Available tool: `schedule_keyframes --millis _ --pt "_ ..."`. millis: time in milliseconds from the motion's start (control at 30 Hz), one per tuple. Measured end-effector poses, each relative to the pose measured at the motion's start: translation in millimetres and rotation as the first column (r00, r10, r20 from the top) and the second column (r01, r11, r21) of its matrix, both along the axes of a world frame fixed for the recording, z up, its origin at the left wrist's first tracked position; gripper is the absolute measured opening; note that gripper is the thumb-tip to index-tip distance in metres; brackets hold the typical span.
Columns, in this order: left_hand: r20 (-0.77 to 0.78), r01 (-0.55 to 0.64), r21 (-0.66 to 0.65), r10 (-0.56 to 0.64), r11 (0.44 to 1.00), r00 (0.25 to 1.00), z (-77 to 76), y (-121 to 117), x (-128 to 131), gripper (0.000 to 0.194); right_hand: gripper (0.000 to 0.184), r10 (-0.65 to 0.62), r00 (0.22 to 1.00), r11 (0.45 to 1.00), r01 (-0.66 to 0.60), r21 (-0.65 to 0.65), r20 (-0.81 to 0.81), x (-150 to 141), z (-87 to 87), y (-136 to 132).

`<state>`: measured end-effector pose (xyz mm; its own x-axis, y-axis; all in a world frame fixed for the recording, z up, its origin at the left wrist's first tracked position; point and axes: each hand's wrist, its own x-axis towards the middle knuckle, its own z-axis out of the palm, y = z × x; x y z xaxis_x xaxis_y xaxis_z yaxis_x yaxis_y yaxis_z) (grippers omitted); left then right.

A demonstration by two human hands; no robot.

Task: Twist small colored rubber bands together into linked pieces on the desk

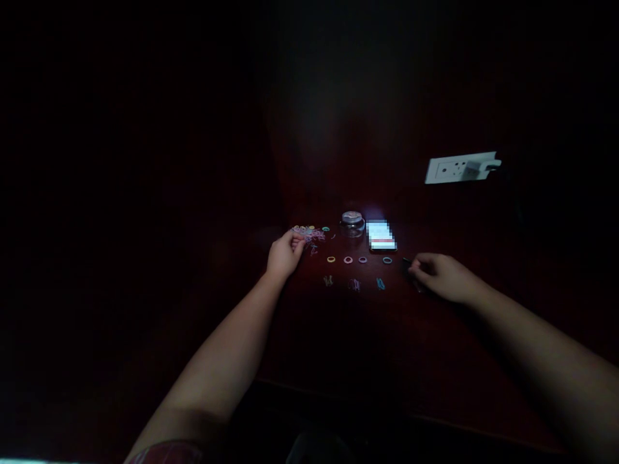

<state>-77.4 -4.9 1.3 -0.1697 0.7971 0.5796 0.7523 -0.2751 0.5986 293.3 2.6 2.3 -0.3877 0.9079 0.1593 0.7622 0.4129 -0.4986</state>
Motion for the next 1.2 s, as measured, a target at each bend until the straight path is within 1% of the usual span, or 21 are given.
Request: schedule_keyframes --millis 33,100,167,233,267,300,333,433,567,667,767,933,1067,1200 --pt "0.007 0.034 0.022 -0.035 0.999 0.999 4.0 -4.5 12.5 0.01 0.02 0.005 0.999 0.999 -0.003 0.054 -0.032 -1.9 2.3 -3.0" --pt "0.012 0.186 0.024 -0.186 0.982 0.982 13.7 -14.6 45.7 0.009 0.019 0.068 0.992 0.984 -0.049 0.174 -0.106 -6.9 6.0 -9.8" --pt "-0.042 0.358 -0.005 -0.357 0.934 0.933 23.6 -24.6 84.6 0.01 0.019 0.181 0.969 0.958 -0.134 0.254 -0.171 -12.9 8.3 -16.9" --pt "-0.099 0.503 -0.033 -0.503 0.864 0.858 30.3 -32.9 120.3 0.01 0.023 0.252 0.939 0.944 -0.186 0.272 -0.233 -19.0 9.3 -23.3" --pt "-0.087 0.551 -0.031 -0.552 0.834 0.83 31.7 -36.2 134.4 0.01 0.025 0.265 0.928 0.945 -0.196 0.263 -0.261 -21.6 9.6 -26.1" --pt "-0.083 0.583 -0.019 -0.582 0.813 0.809 31.7 -38.9 145.1 0.011 0.025 0.263 0.921 0.95 -0.195 0.246 -0.287 -24.0 9.7 -28.4" --pt "-0.08 0.584 0.005 -0.582 0.812 0.809 30.4 -41.2 152.3 0.011 0.025 0.256 0.916 0.955 -0.191 0.225 -0.308 -25.9 9.9 -30.4" --pt "-0.081 0.558 0.049 -0.554 0.828 0.829 21.1 -45.6 156.3 0.011 0.023 0.239 0.903 0.967 -0.19 0.168 -0.357 -29.8 10.6 -34.6" --pt "-0.089 0.552 0.039 -0.547 0.833 0.832 10.6 -45.7 145.2 0.013 0.024 0.242 0.88 0.969 -0.2 0.145 -0.41 -31.9 9.9 -36.4" --pt "-0.06 0.557 0.022 -0.555 0.83 0.829 9.1 -43.3 141.6 0.014 0.025 0.25 0.87 0.967 -0.208 0.144 -0.425 -31.4 6.9 -34.6" --pt "-0.063 0.579 0.013 -0.578 0.815 0.814 9.3 -42.3 143.0 0.014 0.024 0.235 0.875 0.971 -0.19 0.145 -0.423 -30.0 4.2 -32.2" --pt "-0.074 0.606 -0.002 -0.604 0.796 0.794 9.1 -43.3 145.1 0.014 0.022 0.232 0.89 0.971 -0.189 0.145 -0.392 -29.1 5.1 -32.5" --pt "-0.058 0.623 0.005 -0.621 0.782 0.781 7.3 -41.4 145.1 0.013 0.019 0.252 0.885 0.965 -0.199 0.171 -0.391 -29.7 6.3 -34.1" --pt "-0.016 0.642 0.011 -0.642 0.766 0.766 3.9 -37.9 145.1 0.012 0.018 0.255 0.881 0.96 -0.183 0.211 -0.398 -30.2 7.0 -34.4"
